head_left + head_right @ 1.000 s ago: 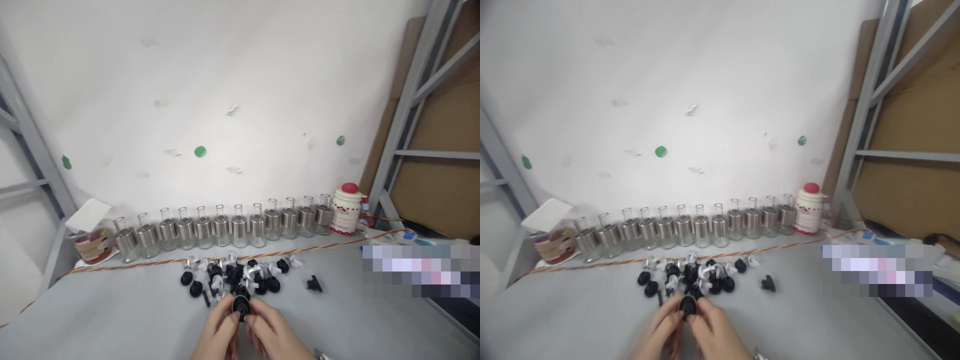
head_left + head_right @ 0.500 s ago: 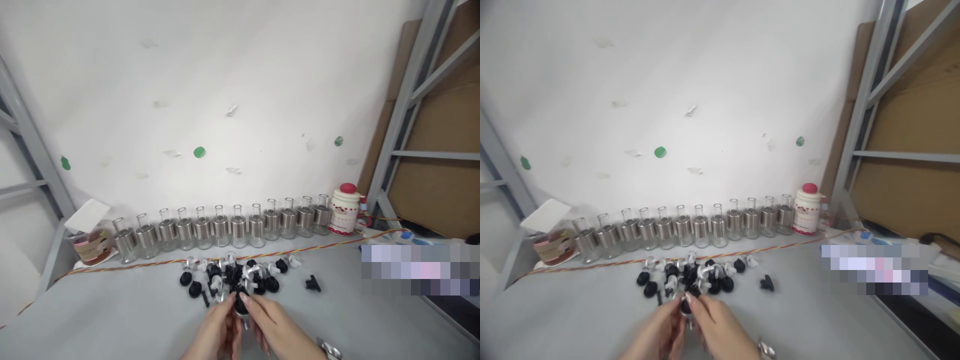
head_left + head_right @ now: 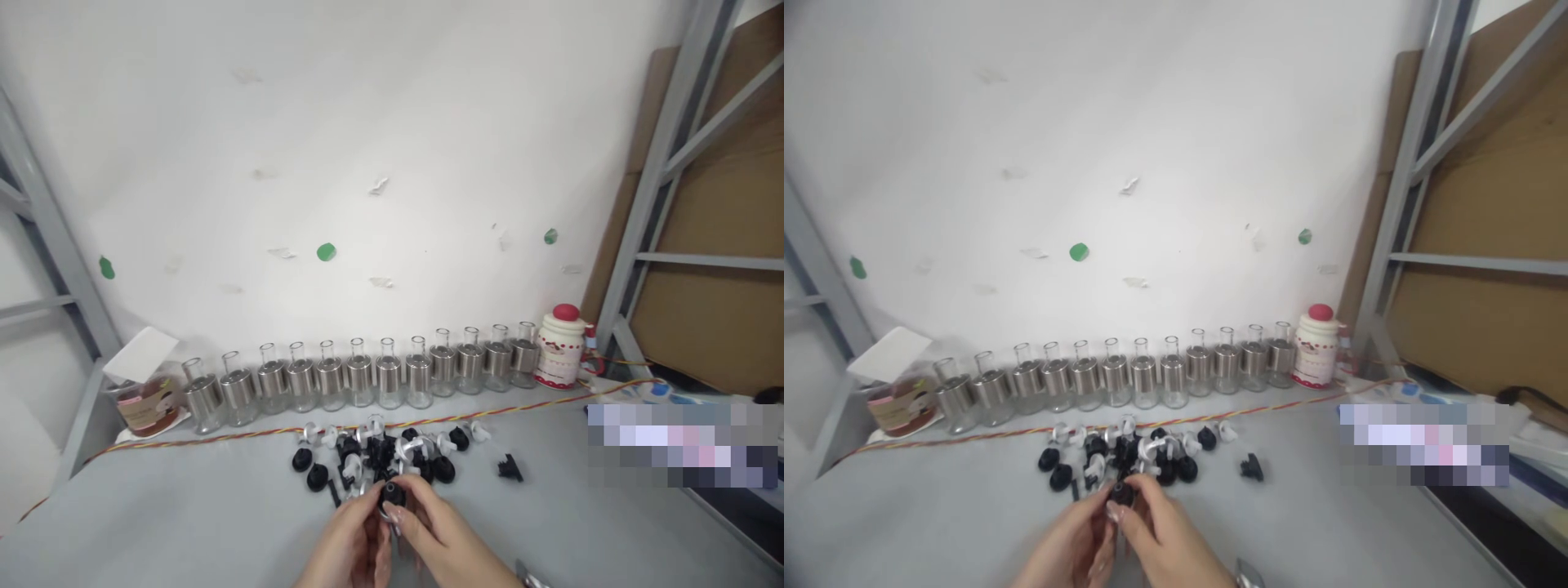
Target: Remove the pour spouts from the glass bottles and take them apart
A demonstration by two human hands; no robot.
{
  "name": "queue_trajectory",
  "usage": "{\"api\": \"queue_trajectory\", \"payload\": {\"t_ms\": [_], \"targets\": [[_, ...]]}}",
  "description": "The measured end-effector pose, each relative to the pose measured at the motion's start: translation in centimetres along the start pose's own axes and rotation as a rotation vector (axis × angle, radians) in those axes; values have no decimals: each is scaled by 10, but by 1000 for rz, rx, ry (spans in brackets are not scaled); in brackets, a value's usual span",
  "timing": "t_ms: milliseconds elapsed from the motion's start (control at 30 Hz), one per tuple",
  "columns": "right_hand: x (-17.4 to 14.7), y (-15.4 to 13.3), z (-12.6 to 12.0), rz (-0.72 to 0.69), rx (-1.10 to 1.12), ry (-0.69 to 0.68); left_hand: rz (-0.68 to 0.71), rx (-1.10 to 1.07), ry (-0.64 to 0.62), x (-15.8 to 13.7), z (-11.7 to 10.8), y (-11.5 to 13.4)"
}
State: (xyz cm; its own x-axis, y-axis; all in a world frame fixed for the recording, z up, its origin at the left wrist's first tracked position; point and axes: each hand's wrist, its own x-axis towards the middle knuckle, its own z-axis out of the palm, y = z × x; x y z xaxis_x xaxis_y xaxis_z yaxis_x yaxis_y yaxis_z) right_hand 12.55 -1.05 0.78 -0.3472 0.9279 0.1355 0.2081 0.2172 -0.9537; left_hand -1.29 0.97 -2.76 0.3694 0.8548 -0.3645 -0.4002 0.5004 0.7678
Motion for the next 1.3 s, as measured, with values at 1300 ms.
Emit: {"api": "queue_trajectory", "payload": {"t_ms": [1300], "targets": [[6, 18, 6, 132, 412, -38, 383, 495, 217, -33, 10, 12]]}}
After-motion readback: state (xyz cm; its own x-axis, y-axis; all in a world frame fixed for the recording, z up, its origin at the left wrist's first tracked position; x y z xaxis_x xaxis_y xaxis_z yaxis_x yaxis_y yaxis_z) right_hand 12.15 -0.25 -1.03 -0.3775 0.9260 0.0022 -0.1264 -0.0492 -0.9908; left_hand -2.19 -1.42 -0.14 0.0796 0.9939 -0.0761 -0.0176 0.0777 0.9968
